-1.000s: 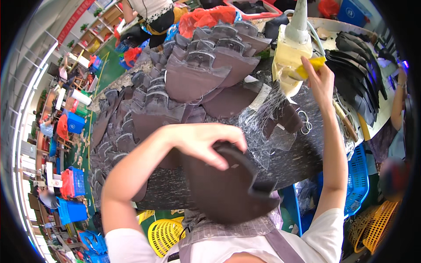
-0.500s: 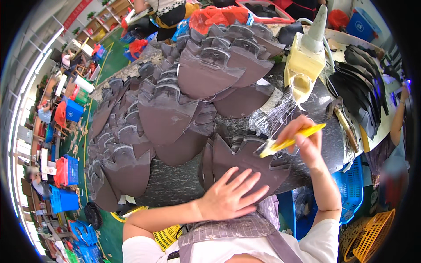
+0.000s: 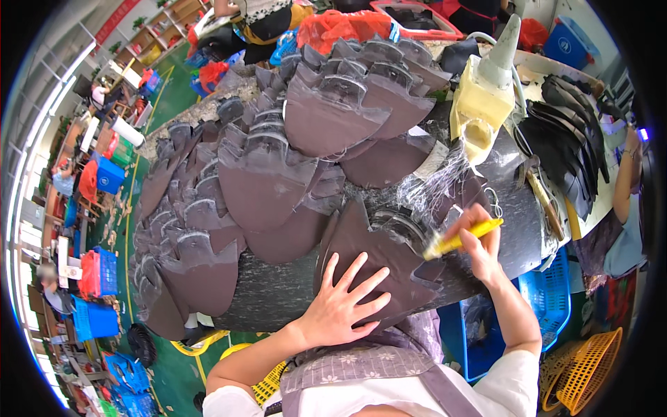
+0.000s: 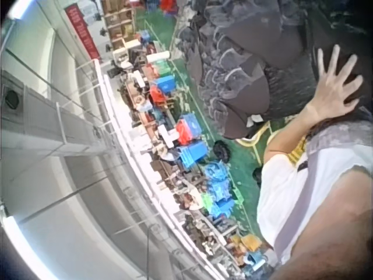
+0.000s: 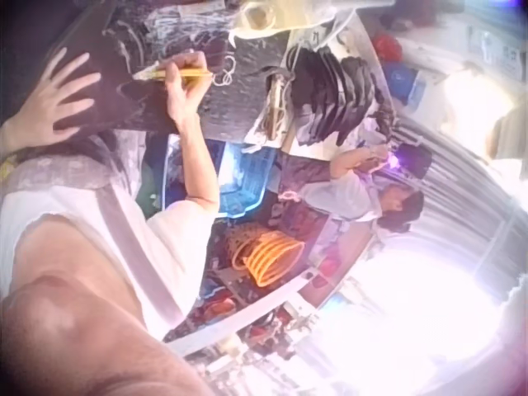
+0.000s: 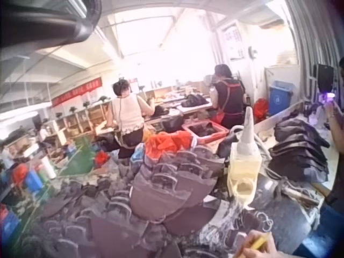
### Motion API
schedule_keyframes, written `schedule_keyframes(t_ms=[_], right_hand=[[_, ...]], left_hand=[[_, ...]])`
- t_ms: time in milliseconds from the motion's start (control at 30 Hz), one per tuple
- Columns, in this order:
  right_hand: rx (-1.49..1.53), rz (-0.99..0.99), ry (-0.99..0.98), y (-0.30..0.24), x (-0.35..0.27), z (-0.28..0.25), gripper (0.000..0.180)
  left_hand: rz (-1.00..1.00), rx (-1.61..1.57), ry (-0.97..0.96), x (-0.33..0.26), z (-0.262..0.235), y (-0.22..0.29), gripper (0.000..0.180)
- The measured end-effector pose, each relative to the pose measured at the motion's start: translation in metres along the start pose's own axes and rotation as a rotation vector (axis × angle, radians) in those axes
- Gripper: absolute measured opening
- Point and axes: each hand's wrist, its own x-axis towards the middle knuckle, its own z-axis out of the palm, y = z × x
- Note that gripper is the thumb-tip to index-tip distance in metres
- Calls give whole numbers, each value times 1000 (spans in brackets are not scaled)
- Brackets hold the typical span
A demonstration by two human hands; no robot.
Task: The person applies glue to shoe upper components using a brush and a glue dispenser.
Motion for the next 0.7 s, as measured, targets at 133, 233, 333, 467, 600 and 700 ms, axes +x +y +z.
schedule_keyframes(t_ms=[133,233,333,467,600,700], right_hand=[[-233,150,71,-21,0,8,28],[-234,152,238,-18,33,6,28],[8,34,148,-49,41,25,25],[-376,-365,-306,-38,30,56,18],[-341,-495,-167,-4,-50,27,21],[-517,-581,-130,-24,-78,18,25]], left_hand=[[-10,24,31,-2,5,3,47],[10,19,20,-2,6,3,47],[-14,29,20,-3,4,4,47],[-23,9,18,-3,4,5,45],[12,1,36,-4,6,3,45],[1,14,32,-4,4,3,45]])
